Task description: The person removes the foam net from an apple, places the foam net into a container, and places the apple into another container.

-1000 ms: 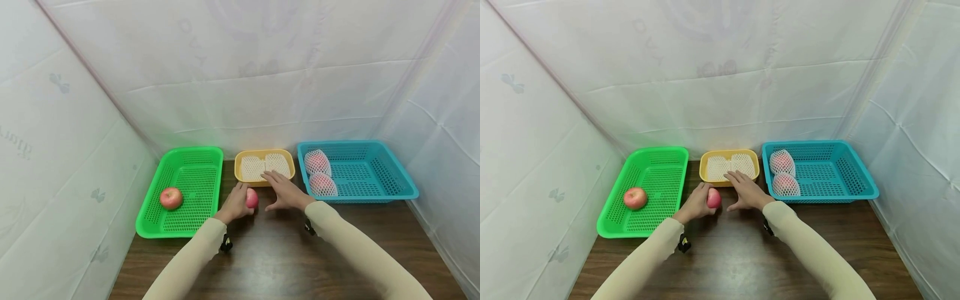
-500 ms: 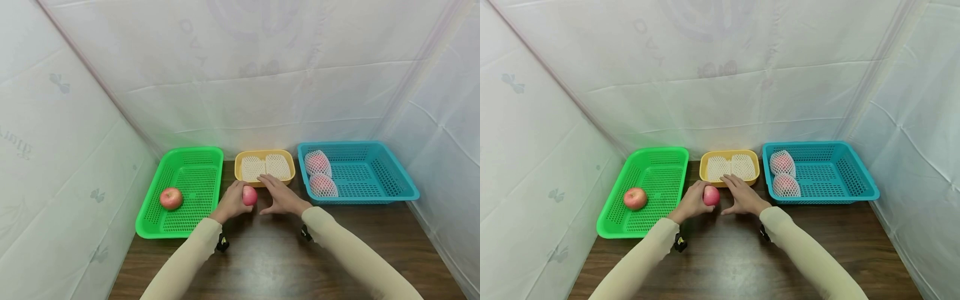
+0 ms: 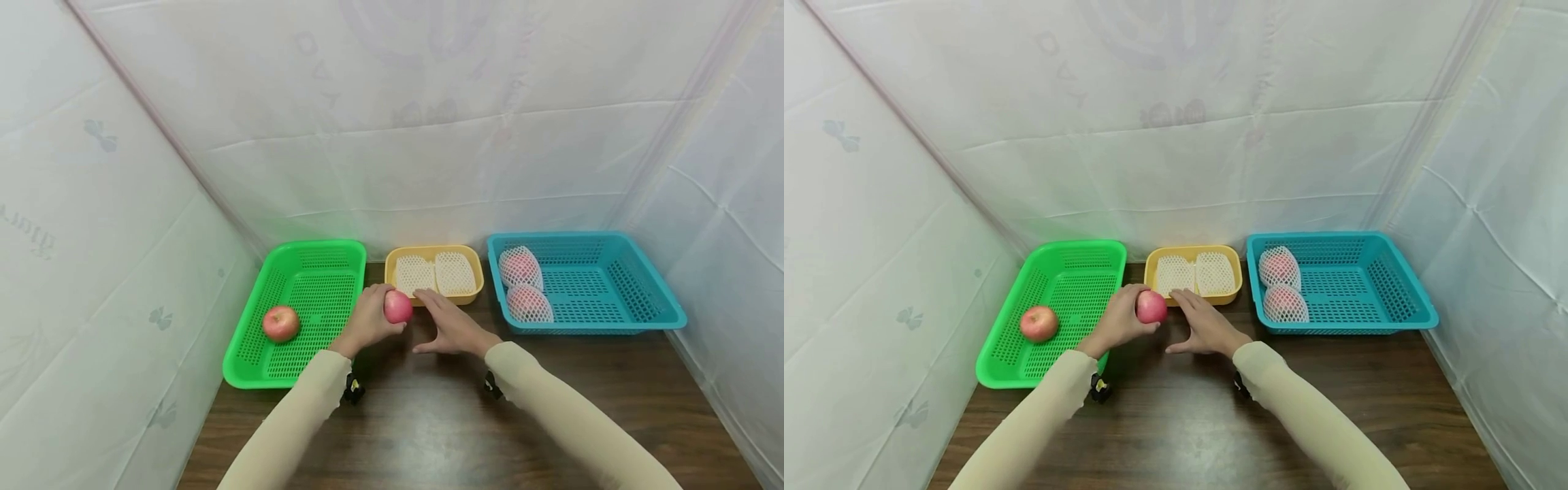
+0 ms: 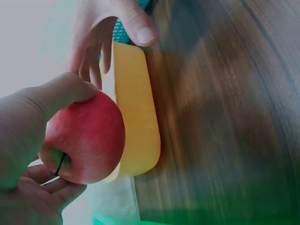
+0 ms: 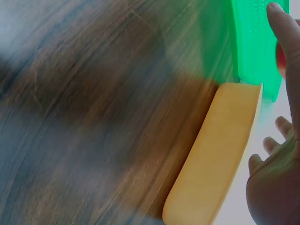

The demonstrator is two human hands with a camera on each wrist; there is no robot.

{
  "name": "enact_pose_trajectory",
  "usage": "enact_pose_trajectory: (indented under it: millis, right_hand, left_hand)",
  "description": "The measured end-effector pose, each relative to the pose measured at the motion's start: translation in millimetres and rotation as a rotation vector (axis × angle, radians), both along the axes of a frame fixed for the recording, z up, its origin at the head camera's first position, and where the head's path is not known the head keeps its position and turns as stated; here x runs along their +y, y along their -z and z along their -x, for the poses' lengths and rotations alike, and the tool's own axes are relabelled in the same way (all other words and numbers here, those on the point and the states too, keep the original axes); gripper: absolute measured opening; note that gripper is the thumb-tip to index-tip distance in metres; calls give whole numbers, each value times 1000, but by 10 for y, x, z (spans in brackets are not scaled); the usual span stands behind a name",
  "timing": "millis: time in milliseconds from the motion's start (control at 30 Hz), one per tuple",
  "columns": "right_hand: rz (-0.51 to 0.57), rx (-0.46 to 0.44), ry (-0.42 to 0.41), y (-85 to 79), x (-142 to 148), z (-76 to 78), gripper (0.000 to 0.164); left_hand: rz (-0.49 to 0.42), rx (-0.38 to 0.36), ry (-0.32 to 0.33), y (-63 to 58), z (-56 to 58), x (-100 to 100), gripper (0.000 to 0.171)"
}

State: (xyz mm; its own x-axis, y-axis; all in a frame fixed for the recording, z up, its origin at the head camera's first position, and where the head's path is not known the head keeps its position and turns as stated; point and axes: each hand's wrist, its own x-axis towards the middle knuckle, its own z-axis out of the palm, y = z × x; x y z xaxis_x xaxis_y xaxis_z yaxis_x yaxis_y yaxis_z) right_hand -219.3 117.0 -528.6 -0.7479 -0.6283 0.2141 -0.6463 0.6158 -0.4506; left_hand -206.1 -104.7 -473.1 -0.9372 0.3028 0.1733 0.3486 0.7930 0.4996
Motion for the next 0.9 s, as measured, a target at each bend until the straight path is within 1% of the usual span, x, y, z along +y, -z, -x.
enact_pose_trajectory:
  millis: [200, 333, 500, 733, 900]
  right_hand:
    - [20, 18, -36, 1, -93, -10, 117]
    - [19, 20, -50, -7, -166, 1, 117]
    - [35, 27, -71, -28, -250, 4, 117]
    - [32, 55, -77, -61, -348, -13, 115]
    - [28, 68, -90, -84, -418, -23, 113]
  left_hand:
    - [-55, -5, -17, -51, 18, -72, 69]
    - [-74, 10, -28, -81, 33, -129, 68]
    - [-79, 31, -47, -130, 51, -223, 69]
    - [-82, 70, -97, -198, 85, -381, 71]
    - [-101, 87, -130, -245, 91, -491, 71]
